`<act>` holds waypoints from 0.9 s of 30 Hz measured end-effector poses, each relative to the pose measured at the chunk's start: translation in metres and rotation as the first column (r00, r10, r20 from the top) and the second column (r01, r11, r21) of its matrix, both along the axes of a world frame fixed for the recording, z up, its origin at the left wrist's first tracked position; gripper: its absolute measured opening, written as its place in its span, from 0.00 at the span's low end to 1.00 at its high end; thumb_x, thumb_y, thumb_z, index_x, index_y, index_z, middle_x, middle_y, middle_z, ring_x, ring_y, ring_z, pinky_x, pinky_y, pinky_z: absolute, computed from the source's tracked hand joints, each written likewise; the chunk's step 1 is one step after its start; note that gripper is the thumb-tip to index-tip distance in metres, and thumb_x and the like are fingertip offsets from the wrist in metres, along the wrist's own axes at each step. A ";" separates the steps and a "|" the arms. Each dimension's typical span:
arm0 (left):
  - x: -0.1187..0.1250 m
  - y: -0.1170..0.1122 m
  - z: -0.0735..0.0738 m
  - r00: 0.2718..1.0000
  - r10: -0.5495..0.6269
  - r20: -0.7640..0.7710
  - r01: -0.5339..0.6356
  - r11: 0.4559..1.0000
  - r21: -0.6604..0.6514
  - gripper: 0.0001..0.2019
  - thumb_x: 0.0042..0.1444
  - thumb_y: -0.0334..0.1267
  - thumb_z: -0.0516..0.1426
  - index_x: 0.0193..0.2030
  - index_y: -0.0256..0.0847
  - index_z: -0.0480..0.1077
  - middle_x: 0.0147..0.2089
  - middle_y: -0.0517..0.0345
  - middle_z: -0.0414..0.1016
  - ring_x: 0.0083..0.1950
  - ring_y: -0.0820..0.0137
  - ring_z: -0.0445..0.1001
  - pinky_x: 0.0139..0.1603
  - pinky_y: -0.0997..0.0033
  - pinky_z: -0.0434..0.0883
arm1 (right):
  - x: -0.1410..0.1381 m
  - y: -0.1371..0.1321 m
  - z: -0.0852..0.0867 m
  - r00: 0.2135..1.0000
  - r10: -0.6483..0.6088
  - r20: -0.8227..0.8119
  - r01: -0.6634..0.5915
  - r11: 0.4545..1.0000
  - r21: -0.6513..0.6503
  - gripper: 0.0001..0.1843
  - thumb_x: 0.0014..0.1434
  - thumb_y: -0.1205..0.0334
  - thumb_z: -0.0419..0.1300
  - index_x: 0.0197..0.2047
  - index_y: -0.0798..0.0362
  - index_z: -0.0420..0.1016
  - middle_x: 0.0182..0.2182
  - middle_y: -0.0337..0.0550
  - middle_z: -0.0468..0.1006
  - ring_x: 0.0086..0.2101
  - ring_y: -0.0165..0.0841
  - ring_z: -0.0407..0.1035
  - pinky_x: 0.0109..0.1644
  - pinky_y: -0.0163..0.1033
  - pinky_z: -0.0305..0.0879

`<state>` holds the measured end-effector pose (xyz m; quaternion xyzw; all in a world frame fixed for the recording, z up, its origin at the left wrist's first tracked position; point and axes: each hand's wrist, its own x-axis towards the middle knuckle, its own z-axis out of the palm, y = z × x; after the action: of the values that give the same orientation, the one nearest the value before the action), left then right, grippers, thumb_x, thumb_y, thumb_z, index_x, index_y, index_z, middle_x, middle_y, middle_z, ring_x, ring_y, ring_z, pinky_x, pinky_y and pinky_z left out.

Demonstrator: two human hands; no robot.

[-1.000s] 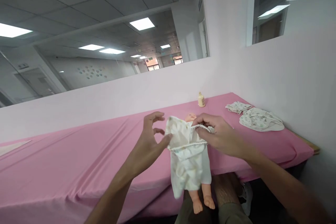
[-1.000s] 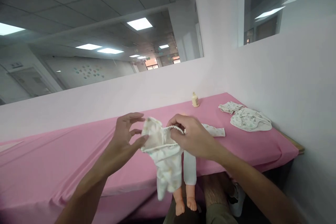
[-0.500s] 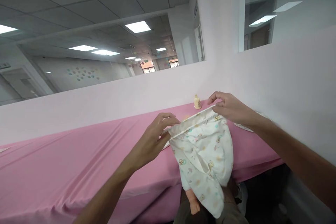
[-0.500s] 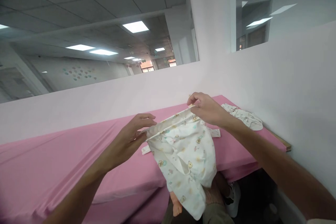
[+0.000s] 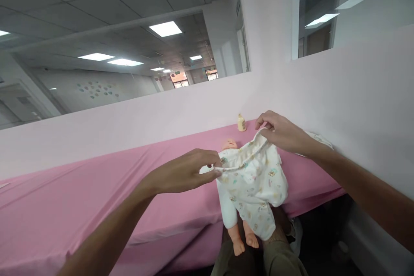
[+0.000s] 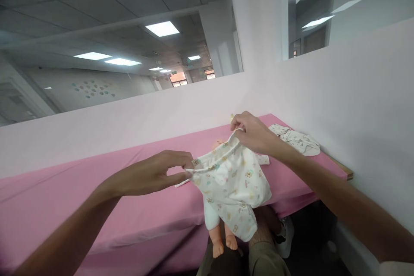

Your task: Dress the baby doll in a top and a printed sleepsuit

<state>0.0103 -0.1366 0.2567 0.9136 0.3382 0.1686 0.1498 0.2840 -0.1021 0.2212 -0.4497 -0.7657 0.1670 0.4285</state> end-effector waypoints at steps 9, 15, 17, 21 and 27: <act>0.032 -0.001 -0.003 0.949 -0.043 0.311 0.090 0.986 -0.137 0.13 0.59 0.43 0.57 0.27 0.41 0.76 0.39 0.48 0.76 0.43 0.62 0.74 0.43 0.66 0.72 | -0.035 -0.052 -0.009 0.950 0.292 0.108 -0.286 0.956 -0.064 0.09 0.60 0.55 0.57 0.38 0.50 0.75 0.34 0.40 0.75 0.36 0.34 0.68 0.40 0.40 0.62; 0.018 0.007 -0.008 0.932 0.114 0.344 0.043 0.909 -0.416 0.14 0.52 0.46 0.62 0.23 0.38 0.73 0.24 0.53 0.72 0.22 0.71 0.68 0.20 0.74 0.64 | -0.009 -0.040 -0.002 0.924 0.338 -0.180 -0.372 0.901 -0.221 0.12 0.58 0.52 0.60 0.36 0.53 0.77 0.27 0.37 0.72 0.27 0.27 0.63 0.28 0.32 0.57; 0.014 0.009 -0.007 0.954 0.101 0.283 0.010 0.931 -0.366 0.12 0.53 0.45 0.61 0.25 0.39 0.74 0.25 0.54 0.73 0.22 0.72 0.68 0.20 0.76 0.63 | 0.000 -0.039 -0.001 0.929 0.329 -0.168 -0.364 0.890 -0.273 0.14 0.58 0.50 0.59 0.35 0.52 0.77 0.23 0.35 0.69 0.23 0.25 0.59 0.25 0.32 0.52; 0.015 0.009 -0.001 0.998 -0.058 0.038 0.065 0.974 -0.217 0.09 0.58 0.43 0.58 0.36 0.42 0.76 0.34 0.54 0.76 0.33 0.69 0.72 0.31 0.74 0.68 | 0.012 -0.036 -0.002 0.863 0.503 0.051 -0.446 0.804 -0.394 0.17 0.60 0.51 0.57 0.25 0.52 0.71 0.20 0.34 0.62 0.21 0.25 0.53 0.24 0.33 0.47; 0.027 0.017 0.007 0.960 -0.191 -0.206 0.176 0.980 -0.087 0.12 0.62 0.45 0.54 0.39 0.42 0.75 0.41 0.53 0.75 0.52 0.63 0.69 0.52 0.66 0.65 | 0.026 -0.038 0.004 0.799 0.550 0.241 -0.402 0.789 -0.465 0.19 0.63 0.51 0.53 0.24 0.52 0.61 0.22 0.33 0.56 0.22 0.25 0.49 0.25 0.34 0.47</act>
<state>0.0370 -0.1194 0.2638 0.9483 0.2715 0.0436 0.1584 0.3102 -0.1398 0.2253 -0.3367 -0.8717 0.3342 0.1229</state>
